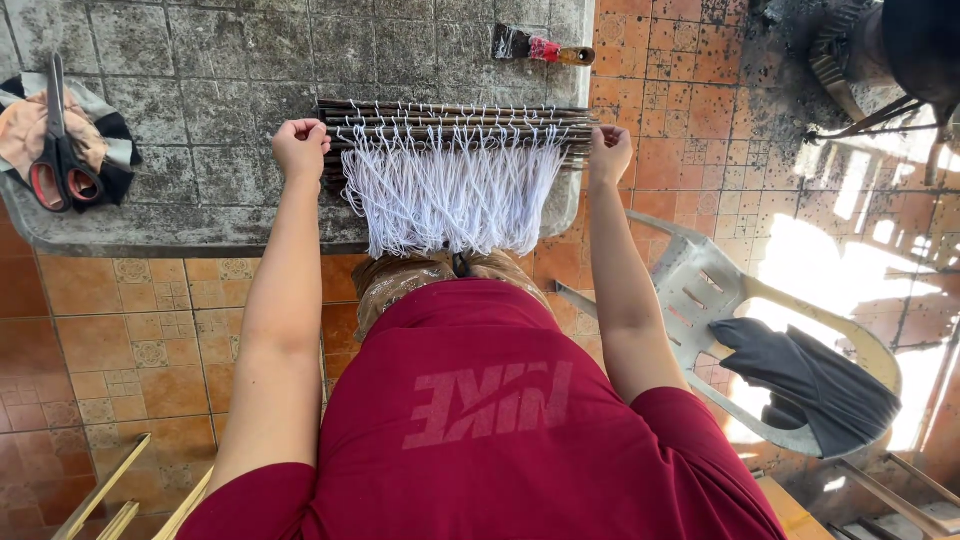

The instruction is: The person arranges white strings on a bundle of sticks, then uses a brush to apply a dark liquid from a large black container onto the strings. The person holds the sticks over the container while brushing and then places the bundle onto a metal rack.

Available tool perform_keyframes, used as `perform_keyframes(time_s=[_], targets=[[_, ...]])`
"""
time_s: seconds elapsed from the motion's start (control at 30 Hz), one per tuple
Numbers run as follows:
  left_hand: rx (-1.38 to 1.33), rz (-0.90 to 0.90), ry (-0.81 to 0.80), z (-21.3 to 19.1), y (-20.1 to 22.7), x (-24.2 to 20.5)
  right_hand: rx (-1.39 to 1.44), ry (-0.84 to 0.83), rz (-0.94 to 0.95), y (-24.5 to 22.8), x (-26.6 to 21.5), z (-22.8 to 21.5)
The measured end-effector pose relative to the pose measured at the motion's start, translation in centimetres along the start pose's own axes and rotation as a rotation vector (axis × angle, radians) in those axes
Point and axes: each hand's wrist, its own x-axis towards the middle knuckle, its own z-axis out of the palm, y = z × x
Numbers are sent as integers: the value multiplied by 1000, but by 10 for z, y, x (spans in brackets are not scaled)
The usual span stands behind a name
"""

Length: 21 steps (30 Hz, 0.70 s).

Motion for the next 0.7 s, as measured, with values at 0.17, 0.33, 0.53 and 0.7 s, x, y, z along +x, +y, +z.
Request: perform_keyframes(time_s=[0.17,0.33,0.53,0.7], targets=[[66,15,-1,3,-8,5,-37,-51,20,14,7,7],[442,229,67,3,-25,23,-161,-118,30,16,12,12],[605,124,11,2,-9,14,-169,-109,62,5,9,10],[689,113,34,4,-10,15,-210,-113,65,-1,7,8]])
